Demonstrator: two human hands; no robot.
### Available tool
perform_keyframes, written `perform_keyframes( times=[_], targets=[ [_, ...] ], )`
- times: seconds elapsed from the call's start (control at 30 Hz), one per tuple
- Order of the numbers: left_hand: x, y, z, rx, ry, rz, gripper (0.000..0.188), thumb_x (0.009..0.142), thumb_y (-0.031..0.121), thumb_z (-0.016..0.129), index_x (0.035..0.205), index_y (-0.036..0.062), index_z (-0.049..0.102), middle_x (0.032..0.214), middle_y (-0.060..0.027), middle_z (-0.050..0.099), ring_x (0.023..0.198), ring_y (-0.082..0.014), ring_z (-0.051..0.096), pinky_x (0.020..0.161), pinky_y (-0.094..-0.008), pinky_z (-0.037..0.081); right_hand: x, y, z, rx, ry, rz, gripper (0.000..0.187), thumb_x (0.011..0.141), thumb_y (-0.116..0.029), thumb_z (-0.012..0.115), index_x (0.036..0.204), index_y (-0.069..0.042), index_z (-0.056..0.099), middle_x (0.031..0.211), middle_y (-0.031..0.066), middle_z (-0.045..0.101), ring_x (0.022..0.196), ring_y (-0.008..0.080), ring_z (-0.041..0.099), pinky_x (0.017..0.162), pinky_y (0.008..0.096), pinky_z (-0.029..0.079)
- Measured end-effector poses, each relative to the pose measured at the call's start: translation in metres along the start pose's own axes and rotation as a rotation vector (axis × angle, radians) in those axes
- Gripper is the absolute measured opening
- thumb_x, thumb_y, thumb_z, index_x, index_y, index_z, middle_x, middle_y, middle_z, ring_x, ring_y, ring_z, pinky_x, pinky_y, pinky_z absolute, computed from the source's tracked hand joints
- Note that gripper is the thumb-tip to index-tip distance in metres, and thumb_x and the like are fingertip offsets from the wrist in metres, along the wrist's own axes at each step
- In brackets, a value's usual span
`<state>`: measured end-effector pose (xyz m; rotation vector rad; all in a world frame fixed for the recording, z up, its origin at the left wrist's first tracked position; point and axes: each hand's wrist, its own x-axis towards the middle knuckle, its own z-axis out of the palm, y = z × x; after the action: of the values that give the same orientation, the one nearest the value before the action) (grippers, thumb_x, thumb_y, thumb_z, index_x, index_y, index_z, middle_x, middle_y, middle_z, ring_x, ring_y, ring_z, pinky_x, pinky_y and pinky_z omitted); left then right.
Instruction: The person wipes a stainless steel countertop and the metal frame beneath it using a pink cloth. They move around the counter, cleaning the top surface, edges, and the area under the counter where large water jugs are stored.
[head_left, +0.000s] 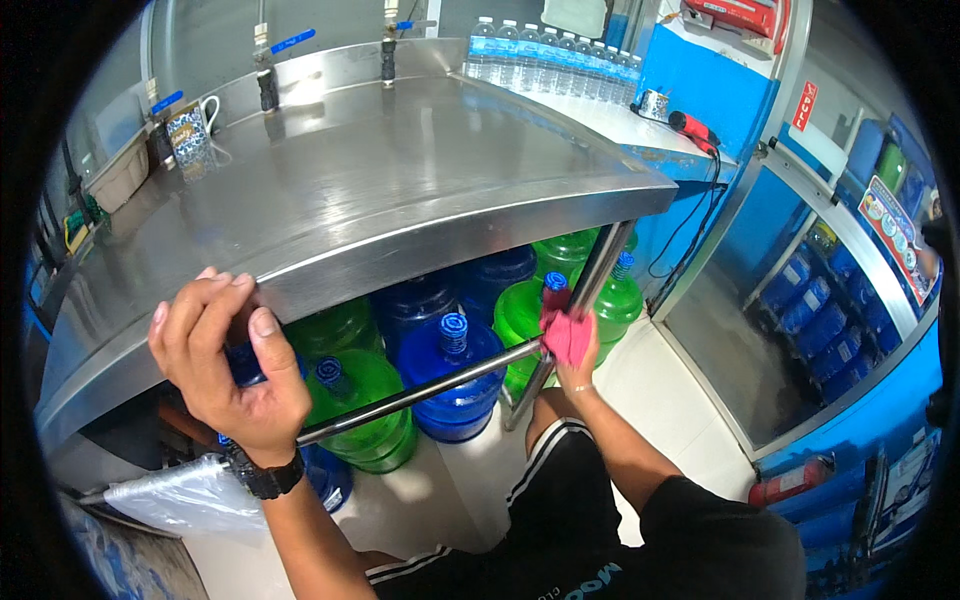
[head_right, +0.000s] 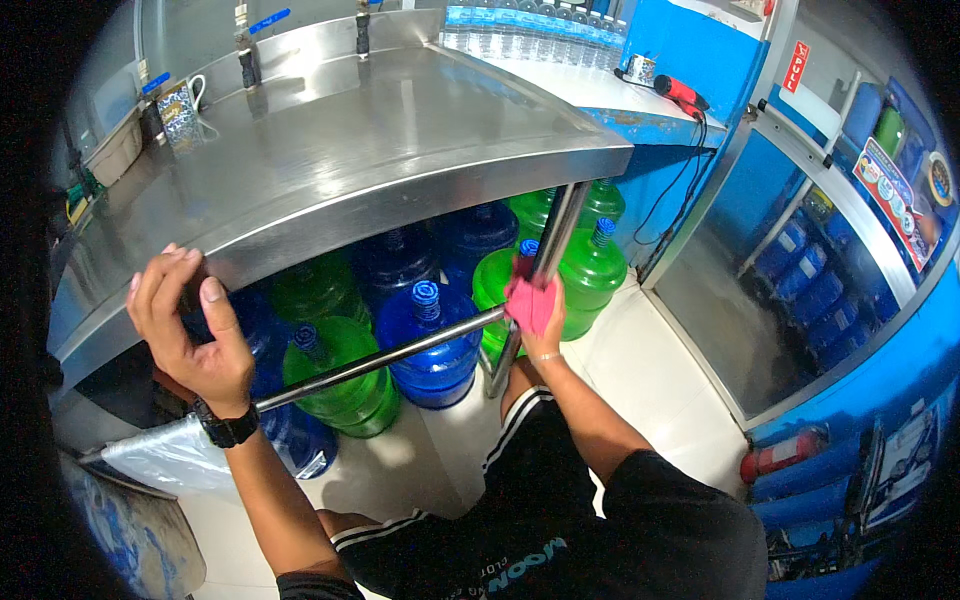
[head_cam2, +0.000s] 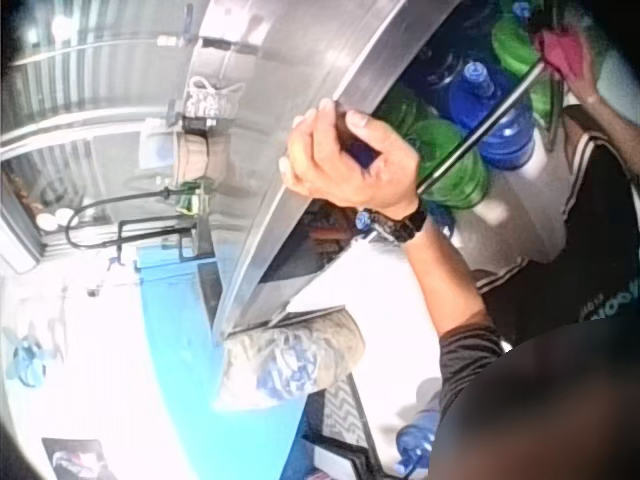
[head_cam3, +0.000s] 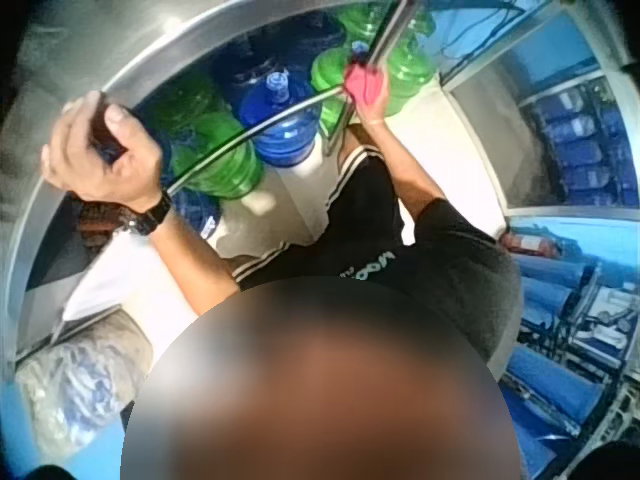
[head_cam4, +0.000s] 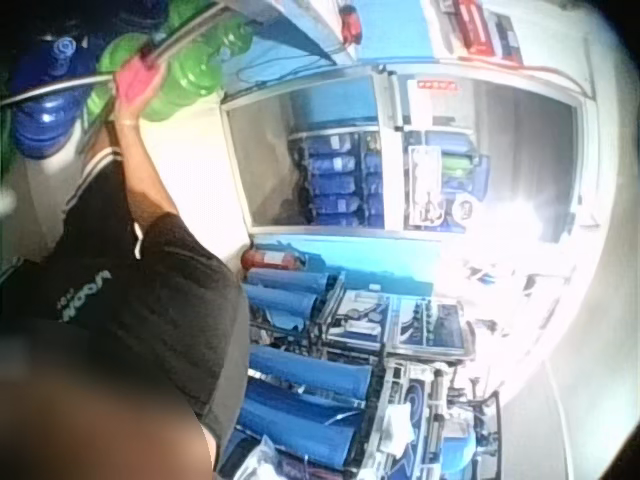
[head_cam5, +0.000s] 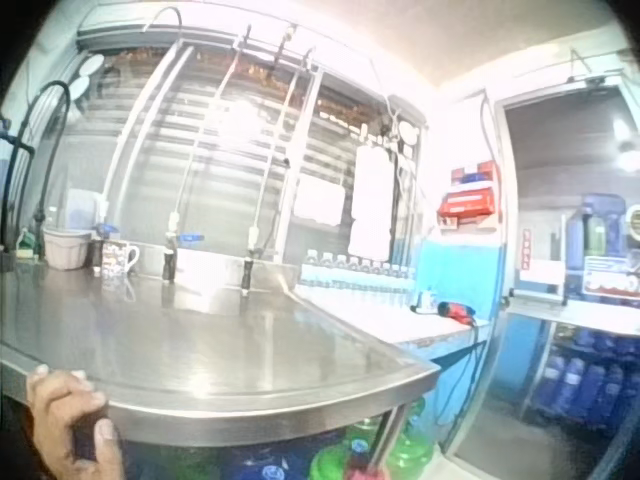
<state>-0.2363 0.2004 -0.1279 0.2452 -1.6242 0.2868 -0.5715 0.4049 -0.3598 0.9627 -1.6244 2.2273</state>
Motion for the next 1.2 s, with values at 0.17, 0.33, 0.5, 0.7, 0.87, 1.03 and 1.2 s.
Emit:
perform_keyframes(
  times=[0.17,0.33,0.5,0.7,0.87,1.03,1.2],
  targets=[
    [0.000,-0.003,-0.004,-0.012,-0.034,0.017,0.026,0.088,0.009,0.067,0.113,0.0062,0.072,0.112,-0.0114,0.071,0.110,-0.0278,0.067,0.115,-0.0421,0.033,0.036,0.011,-0.039,0.001,-0.336,-0.079,0.047,0.100,-0.013,0.064,0.141,0.002,0.049,0.114,0.0168,0.068,0.095,0.0289,0.071,0.085,0.0379,0.058],
    [-0.006,-0.010,-0.002,0.032,-0.034,0.048,0.029,0.088,0.010,0.067,0.116,0.0057,0.071,0.113,-0.0123,0.071,0.111,-0.0286,0.067,0.114,-0.0439,0.035,0.130,0.001,-0.064,-0.837,-0.030,-0.597,0.037,0.103,-0.020,0.060,0.138,-0.007,0.061,0.125,0.0205,0.067,0.110,0.0429,0.064,0.093,0.0470,0.053],
    [-0.009,-0.018,0.010,0.048,0.070,0.108,0.026,0.090,0.013,0.066,0.114,0.0053,0.071,0.111,-0.0107,0.071,0.110,-0.0273,0.068,0.114,-0.0446,0.036,0.074,0.007,-0.038,-0.412,-0.014,-0.248,0.041,0.099,-0.020,0.068,0.135,-0.004,0.060,0.116,0.0117,0.068,0.103,0.0258,0.067,0.086,0.0395,0.054],
    [-0.010,-0.020,0.010,0.058,0.075,0.099,0.026,0.089,0.013,0.066,0.113,0.0057,0.072,0.109,-0.0116,0.072,0.109,-0.0265,0.068,0.114,-0.0440,0.035,0.010,-0.016,0.004,-0.153,0.035,0.163,0.044,0.085,-0.009,0.083,0.121,-0.002,0.058,0.096,0.0093,0.068,0.078,0.0173,0.069,0.065,0.0317,0.057],
    [-0.009,-0.022,0.004,0.051,0.020,0.140,0.026,0.093,0.011,0.066,0.117,0.0057,0.071,0.111,-0.0105,0.073,0.110,-0.0271,0.068,0.111,-0.0440,0.038,0.102,-0.093,0.007,-0.296,-0.027,-0.183,0.021,0.086,-0.007,0.079,0.100,-0.003,0.063,0.080,0.0027,0.069,0.074,0.0127,0.064,0.067,0.0313,0.053],
    [-0.010,-0.027,0.005,0.002,0.035,0.159,0.025,0.092,0.009,0.068,0.116,0.0051,0.073,0.112,-0.0107,0.074,0.112,-0.0263,0.067,0.111,-0.0432,0.039,0.126,-0.087,0.006,-0.418,0.085,-0.518,0.035,0.096,-0.008,0.064,0.130,0.000,0.060,0.104,0.0138,0.074,0.083,0.0184,0.070,0.068,0.0323,0.056],
    [-0.011,-0.030,0.006,0.026,0.033,0.174,0.026,0.092,0.009,0.069,0.117,0.0060,0.073,0.112,-0.0092,0.075,0.113,-0.0239,0.067,0.110,-0.0416,0.039,0.009,0.003,-0.005,0.353,0.017,0.210,0.030,0.108,-0.019,0.049,0.133,-0.002,0.052,0.105,0.0187,0.071,0.078,0.0263,0.070,0.059,0.0350,0.058]
  ],
)
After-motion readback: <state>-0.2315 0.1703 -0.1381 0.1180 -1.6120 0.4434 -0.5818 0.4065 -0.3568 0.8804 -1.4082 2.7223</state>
